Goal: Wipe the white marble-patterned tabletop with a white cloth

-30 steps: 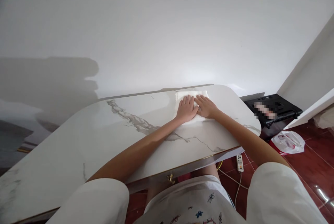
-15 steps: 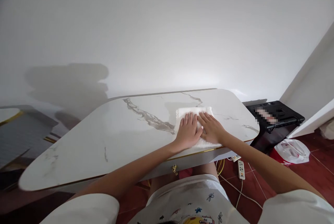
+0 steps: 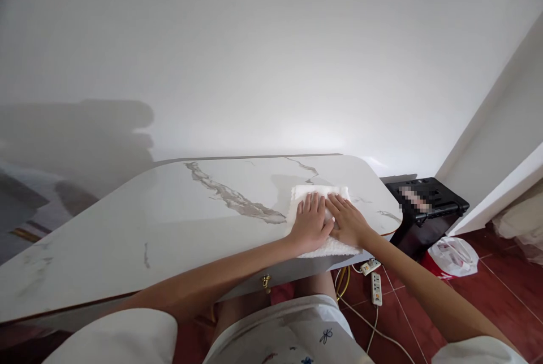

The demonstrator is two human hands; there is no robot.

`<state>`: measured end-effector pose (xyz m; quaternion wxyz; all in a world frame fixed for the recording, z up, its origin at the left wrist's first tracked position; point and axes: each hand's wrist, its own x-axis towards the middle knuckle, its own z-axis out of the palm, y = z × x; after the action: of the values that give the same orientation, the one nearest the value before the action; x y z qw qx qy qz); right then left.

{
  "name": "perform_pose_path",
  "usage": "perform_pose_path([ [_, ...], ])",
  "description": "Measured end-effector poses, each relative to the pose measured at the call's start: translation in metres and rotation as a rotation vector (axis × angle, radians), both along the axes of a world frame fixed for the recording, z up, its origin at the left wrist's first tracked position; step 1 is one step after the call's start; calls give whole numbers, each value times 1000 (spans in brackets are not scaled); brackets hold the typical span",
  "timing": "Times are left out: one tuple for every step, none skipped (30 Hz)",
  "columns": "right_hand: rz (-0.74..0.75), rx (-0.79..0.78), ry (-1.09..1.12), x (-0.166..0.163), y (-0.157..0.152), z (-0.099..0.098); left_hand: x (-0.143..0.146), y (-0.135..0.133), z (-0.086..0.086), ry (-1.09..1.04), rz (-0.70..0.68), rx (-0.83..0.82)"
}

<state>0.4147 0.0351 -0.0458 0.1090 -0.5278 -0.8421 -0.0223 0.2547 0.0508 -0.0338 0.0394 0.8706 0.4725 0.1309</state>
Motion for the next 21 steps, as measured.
perform_pose_path([
  [1,2,1,0,2,-1,0,3,1,6,-5,-7],
  [-3,5,3,0,6,-1,0,7,1,11,-9,-9],
  [-10,7,5,1,11,-2,1,12,1,14,-12,-9],
  [-18,10,8,1,17,-2,2,19,1,16,-15,-7],
  [-25,14,11,2,24,-2,3,26,0,17,-16,-5],
  [-31,18,15,3,33,-3,5,35,0,16,-11,-1],
  [-35,24,20,4,42,-4,7,44,-1,13,-3,4],
  [-36,31,26,6,53,-4,9,55,-2,9,6,10],
  [-36,39,32,8,64,-5,11,65,-3,4,14,18],
  [-35,48,37,10,76,-6,14,76,-4,-2,19,27],
  [-35,55,40,11,88,-6,16,87,-4,-9,22,34],
  [-37,62,40,13,100,-7,17,99,-5,-16,21,40],
  [-41,66,39,13,111,-7,19,110,-6,-24,22,46],
  [-48,68,35,14,122,-7,20,121,-6,-33,25,54],
  [-55,70,31,14,132,-7,21,132,-7,-42,30,63],
  [-59,71,28,14,142,-6,22,142,-8,-49,36,73],
  [-61,73,25,13,151,-6,22,152,-8,-55,40,81],
  [-62,76,24,13,160,-6,23,162,-9,-58,43,88],
  [-65,79,24,12,168,-5,23,171,-10,-60,44,90],
  [-71,84,25,13,176,-6,24,179,-10,-58,42,89],
  [-77,91,28,13,183,-6,24,187,-11,-55,39,84],
])
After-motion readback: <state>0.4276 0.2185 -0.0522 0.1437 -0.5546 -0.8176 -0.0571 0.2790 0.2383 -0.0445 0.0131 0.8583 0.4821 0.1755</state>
